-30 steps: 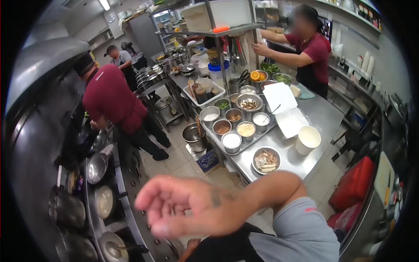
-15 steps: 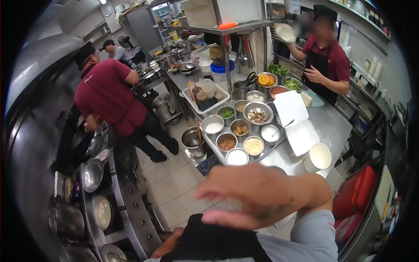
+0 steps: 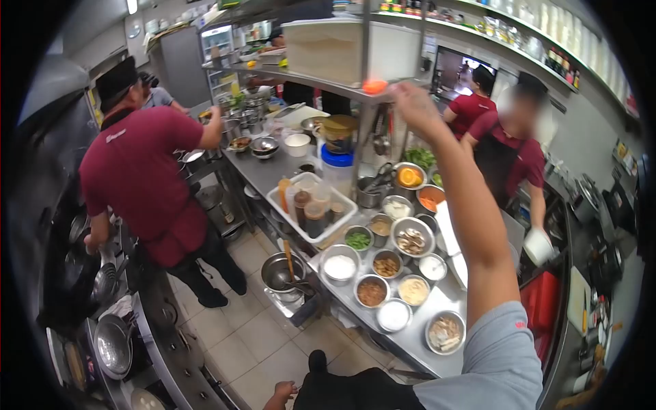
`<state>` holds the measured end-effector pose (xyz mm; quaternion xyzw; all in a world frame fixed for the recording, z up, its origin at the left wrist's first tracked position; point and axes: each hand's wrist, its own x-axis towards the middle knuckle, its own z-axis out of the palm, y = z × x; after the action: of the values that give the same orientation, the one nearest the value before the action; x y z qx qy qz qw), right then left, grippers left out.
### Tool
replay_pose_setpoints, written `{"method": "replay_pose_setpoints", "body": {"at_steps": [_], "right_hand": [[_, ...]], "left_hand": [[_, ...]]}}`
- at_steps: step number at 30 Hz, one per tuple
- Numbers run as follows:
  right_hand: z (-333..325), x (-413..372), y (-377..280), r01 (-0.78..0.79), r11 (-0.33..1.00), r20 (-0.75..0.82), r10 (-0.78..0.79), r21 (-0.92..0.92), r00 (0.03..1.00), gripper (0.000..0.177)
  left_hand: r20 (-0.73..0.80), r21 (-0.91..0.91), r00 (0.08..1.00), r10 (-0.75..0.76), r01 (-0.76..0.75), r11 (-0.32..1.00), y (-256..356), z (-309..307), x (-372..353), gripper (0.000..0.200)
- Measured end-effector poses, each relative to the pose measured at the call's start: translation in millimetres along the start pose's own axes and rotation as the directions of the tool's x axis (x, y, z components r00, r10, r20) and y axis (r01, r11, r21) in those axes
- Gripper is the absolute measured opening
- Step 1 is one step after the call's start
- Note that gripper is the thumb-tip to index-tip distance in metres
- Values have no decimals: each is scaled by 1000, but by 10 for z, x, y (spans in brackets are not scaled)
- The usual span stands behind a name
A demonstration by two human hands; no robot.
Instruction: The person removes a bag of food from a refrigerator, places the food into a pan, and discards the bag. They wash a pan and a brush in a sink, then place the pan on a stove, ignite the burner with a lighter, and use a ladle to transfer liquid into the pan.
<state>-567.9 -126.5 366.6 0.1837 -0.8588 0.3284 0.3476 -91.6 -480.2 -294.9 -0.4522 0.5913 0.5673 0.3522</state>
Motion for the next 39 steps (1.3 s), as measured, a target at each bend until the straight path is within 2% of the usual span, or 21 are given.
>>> {"method": "replay_pose_setpoints", "body": {"at_steps": [5, 7, 8, 9, 10, 11, 12, 13, 15, 16, 17, 18, 19, 20, 21, 29, 30, 33, 35, 37, 39], "right_hand": [[693, 1163, 502, -282, 947, -166, 256, -156, 952, 46], [1026, 1550, 1115, -16, 700, 78, 101, -714, 992, 45], [959, 1495, 612, 9, 689, 407, 416, -724, 813, 37], [1265, 1959, 1953, 315, 876, 612, -29, -365, 791, 29], [1300, 1816, 1829, 283, 863, 647, 65, -419, 759, 29], [1403, 1633, 1653, 287, 866, 656, 62, -410, 752, 29], [1379, 1538, 1547, 274, 873, 636, 51, -403, 770, 30], [1405, 1521, 1541, 259, 885, 595, 25, -387, 804, 30], [1680, 1636, 1439, 239, 897, 496, -26, -371, 868, 30], [1802, 1652, 1373, 220, 905, 416, -53, -365, 908, 30], [1823, 1637, 1227, 189, 913, 348, -57, -360, 936, 31], [1907, 1599, 1088, 171, 926, 294, -70, -336, 953, 31], [2022, 1521, 918, 157, 939, 252, -80, -306, 964, 31], [2110, 1459, 797, 143, 951, 220, -82, -276, 972, 31], [2143, 1413, 750, 132, 964, 186, -89, -232, 978, 32], [2326, 1501, 248, 150, 987, 35, -152, 62, 988, 33], [2195, 1568, 277, 148, 986, -11, -148, 81, 989, 34], [1692, 1788, 283, 103, 985, -202, -74, 137, 977, 34], [1347, 1819, 114, 88, 969, -336, -6, 231, 942, 35], [1163, 1810, -156, 140, 928, -453, 34, 344, 891, 35], [1134, 1718, -494, 224, 859, -527, 61, 460, 847, 36]], "left_hand": [[-45, -298, 996, 73, -84, 951, -15, -313, 65, 32], [5, -362, 999, -44, 43, 931, -316, -535, 309, 33], [62, -412, 988, -143, 156, 898, -574, -561, 321, 34], [-42, -311, 999, -11, -2, 950, -682, -547, 63, 35], [-103, 212, 976, 191, -166, 963, -909, -566, 144, 33], [-57, 471, 988, 141, -98, 877, -1188, -604, 216, 29], [-149, 292, 989, -14, 57, 955, -1323, -515, 105, 29], [-68, 582, 978, 196, -121, 804, -1574, -460, 143, 27], [-159, 135, 962, -222, 244, 960, -2329, -121, 463, 23], [-288, -119, 912, -292, 269, 956, -1644, -126, -483, 34], [-277, 290, 961, -17, 101, 952, -2048, 73, -74, 31], [-490, -92, 844, -217, 197, 976, -2127, 274, -118, 37], [-521, 184, 845, 123, -29, 983, -2339, 412, -51, 40], [-540, -10, 842, -12, 8, 1000, -2307, 483, -238, 41], [-537, -186, 834, -129, 32, 982, -2243, 574, -485, 41], [-510, -462, 777, -369, 115, 879, -2709, 847, -990, 36], [-511, -282, 815, -273, 141, 949, -2874, 836, -767, 38], [-485, -537, 835, -259, -50, 842, -2608, 553, -780, 36], [-360, -619, 848, -389, 95, 779, -2124, 233, -819, 33], [-484, -297, 874, -37, -125, 947, -1580, -206, -813, 27], [-572, -231, 798, 191, -380, 896, -896, -618, -722, 24]]}}
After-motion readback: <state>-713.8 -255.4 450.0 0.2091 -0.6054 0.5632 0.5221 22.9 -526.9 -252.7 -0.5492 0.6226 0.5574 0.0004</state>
